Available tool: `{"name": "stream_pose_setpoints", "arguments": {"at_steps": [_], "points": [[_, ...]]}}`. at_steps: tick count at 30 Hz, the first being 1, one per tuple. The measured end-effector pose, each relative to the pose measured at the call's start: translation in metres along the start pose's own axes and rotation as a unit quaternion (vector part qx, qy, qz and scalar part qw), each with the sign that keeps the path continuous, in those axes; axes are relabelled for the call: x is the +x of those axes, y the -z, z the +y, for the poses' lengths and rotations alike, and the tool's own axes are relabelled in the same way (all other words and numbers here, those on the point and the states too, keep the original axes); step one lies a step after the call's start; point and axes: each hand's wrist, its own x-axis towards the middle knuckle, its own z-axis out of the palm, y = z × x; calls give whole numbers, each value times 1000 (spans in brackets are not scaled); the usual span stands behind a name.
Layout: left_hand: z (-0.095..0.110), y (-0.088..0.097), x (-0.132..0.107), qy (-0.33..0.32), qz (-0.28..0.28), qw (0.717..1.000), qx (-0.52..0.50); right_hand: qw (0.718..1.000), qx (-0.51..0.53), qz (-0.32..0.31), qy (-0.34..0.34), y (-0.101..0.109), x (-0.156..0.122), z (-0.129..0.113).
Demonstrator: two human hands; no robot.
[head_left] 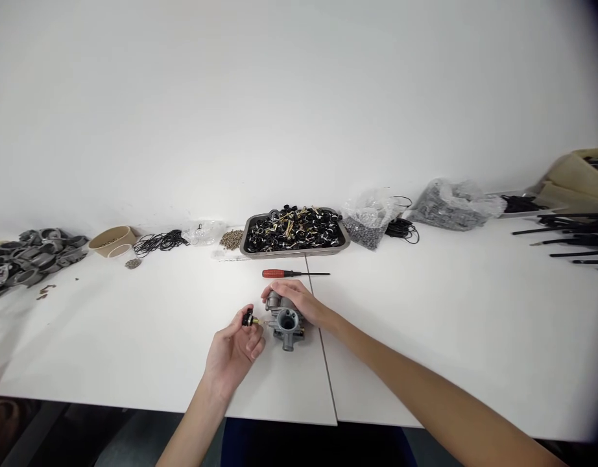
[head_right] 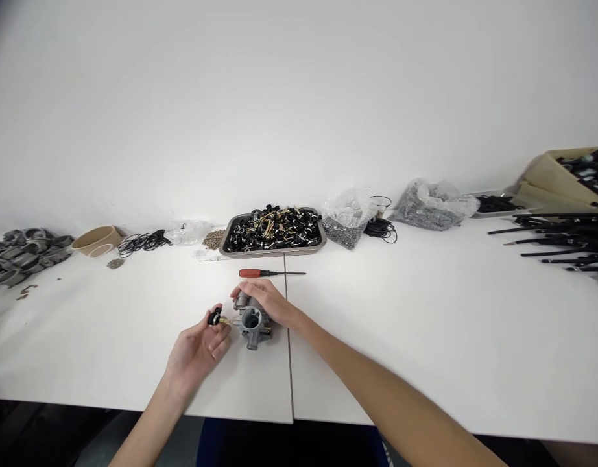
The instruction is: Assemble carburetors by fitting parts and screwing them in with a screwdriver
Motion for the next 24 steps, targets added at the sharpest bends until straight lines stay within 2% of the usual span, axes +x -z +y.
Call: {"name": "stream_pose_setpoints", "arguments": {"at_steps": [5,10,12,18,24], "points": [[-5,5,-4,33,-43,995,85,1000,17,-9,-5,1,-1,-3],[-8,-4,-5,105,-88,967,216,999,29,-24,-12,0,-1,-2],[-7,-6,-5,113,-94,958,246,999,29,-24,-12,0,-2,-2],[-5,-1,-5,-17,-48,948,315,1000,21,-15,-1,-1,-3,3],[-12,-4,-3,-33,-54,956,285,1000,14,14,11,0,-5,8]]}}
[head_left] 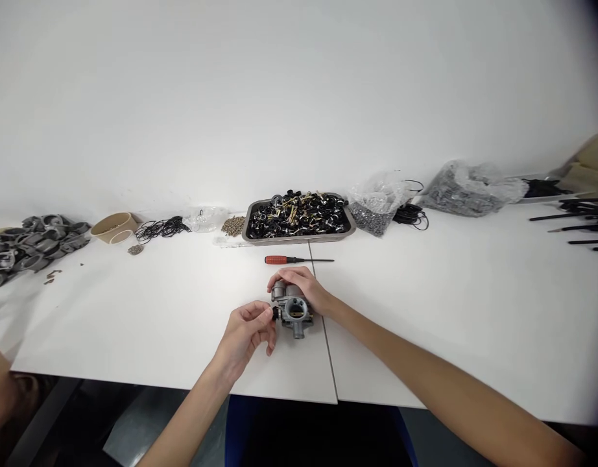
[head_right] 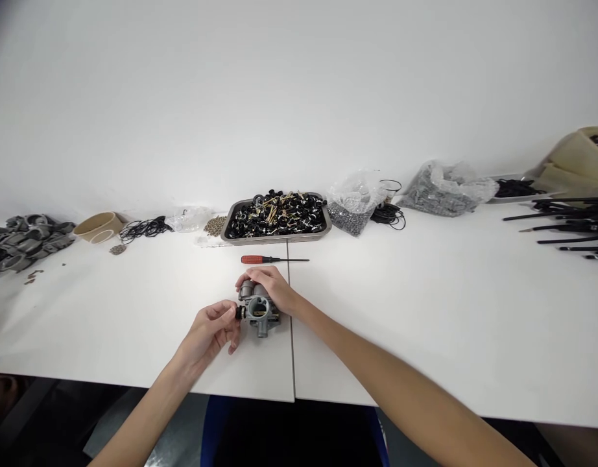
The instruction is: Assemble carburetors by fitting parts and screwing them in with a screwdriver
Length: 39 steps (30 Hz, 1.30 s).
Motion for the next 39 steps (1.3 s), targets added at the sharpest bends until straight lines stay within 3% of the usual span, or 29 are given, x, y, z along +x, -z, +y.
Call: {"name": "stream_pose_setpoints", "arguments": {"at_steps": [4,16,23,32,39], "points": [[-3,-4,-1,-39,43,998,7,1000,-8,3,3,-1,0,-2],[-13,-11,-12,-98,96,990,16,1000,-24,-3,-7,-2,0,-4],[-11,-13,-13,-159,175,964,125,1000,-24,-3,-15,-4,0,-5],[-17,-13,-14,-243,199,932,178,999,-30,0,-16,-6,0,-6],[-16,-15,-16,-205,182,951,146,999,-27,5,-25,-7,1,-4]]}}
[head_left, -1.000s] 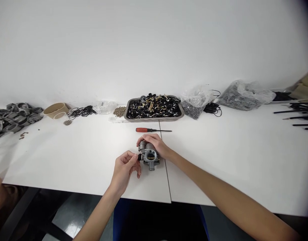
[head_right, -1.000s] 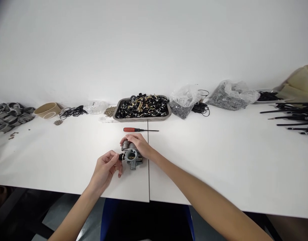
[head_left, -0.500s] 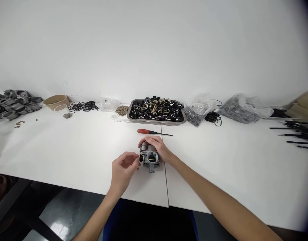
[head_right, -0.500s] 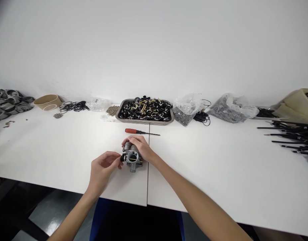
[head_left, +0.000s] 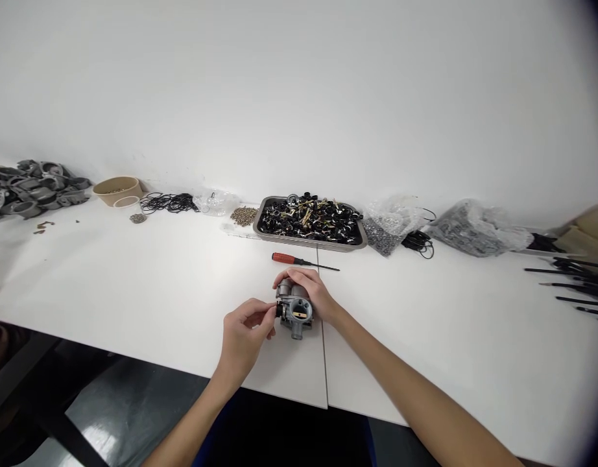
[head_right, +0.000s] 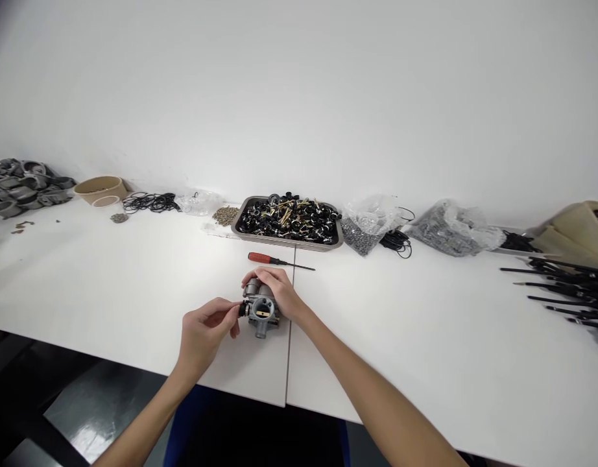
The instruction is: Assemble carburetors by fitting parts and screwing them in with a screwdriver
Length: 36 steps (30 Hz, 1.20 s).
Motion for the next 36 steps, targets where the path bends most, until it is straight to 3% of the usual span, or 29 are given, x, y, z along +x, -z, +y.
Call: {"name": "stream_pose_setpoints", "arguments": {"at_steps": [7,15,36], "points": [[-1,-2,-2,26,10,1000,-11,1000,-3,-2,-4,1,0,0],[-5,-2,-4,-42,13,999,-16,1000,0,2,-6,1,0,2],[-11,-3,-8,-65,29,996,45,1000,20,2,5,4,0,-2]]}}
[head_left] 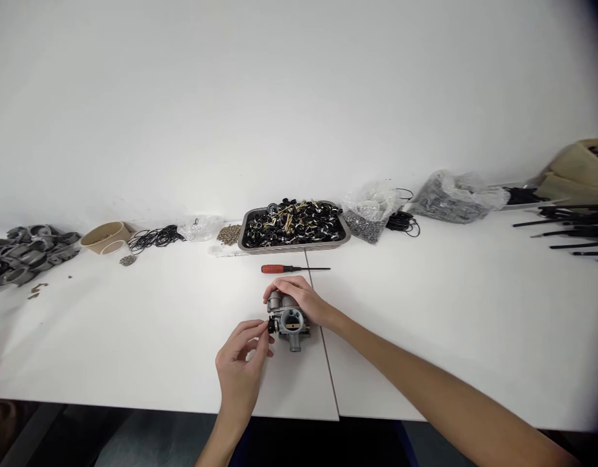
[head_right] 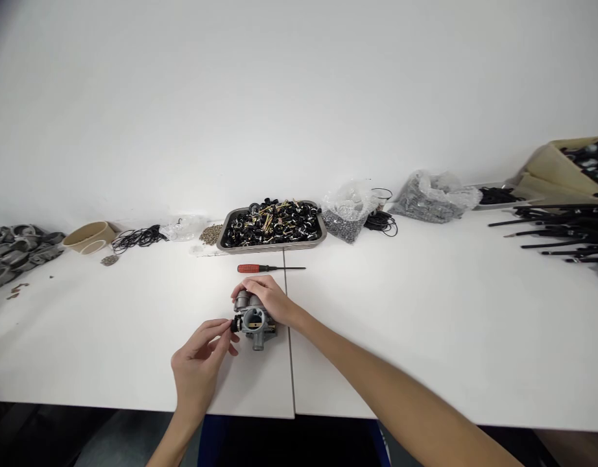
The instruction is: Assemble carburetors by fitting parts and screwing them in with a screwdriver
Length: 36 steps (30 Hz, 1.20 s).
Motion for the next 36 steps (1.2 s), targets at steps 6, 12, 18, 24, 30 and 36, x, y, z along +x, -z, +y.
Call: {"name": "stream_pose_setpoints", "arguments": {"at_steps": [6,12,18,24,30,36], "points": [[9,19,25,-7,-37,998,42,1000,10,-3,-1,2,0,3],[29,24,124,-102,-131,959,232,1000,12,-3,-3,0,-1,-1],[9,-12,165,-129,-255,933,218,1000,6,-5,3,0,1,0],[1,-5,180,-41,-282,952,115,1000,8,-4,-18,0,-1,-2],[21,61,213,40,-178,980,-85,998,18,-9,-53,-1,0,-4],[9,124,248,53,-12,970,-235,998,24,-18,-58,-1,0,-3]]}}
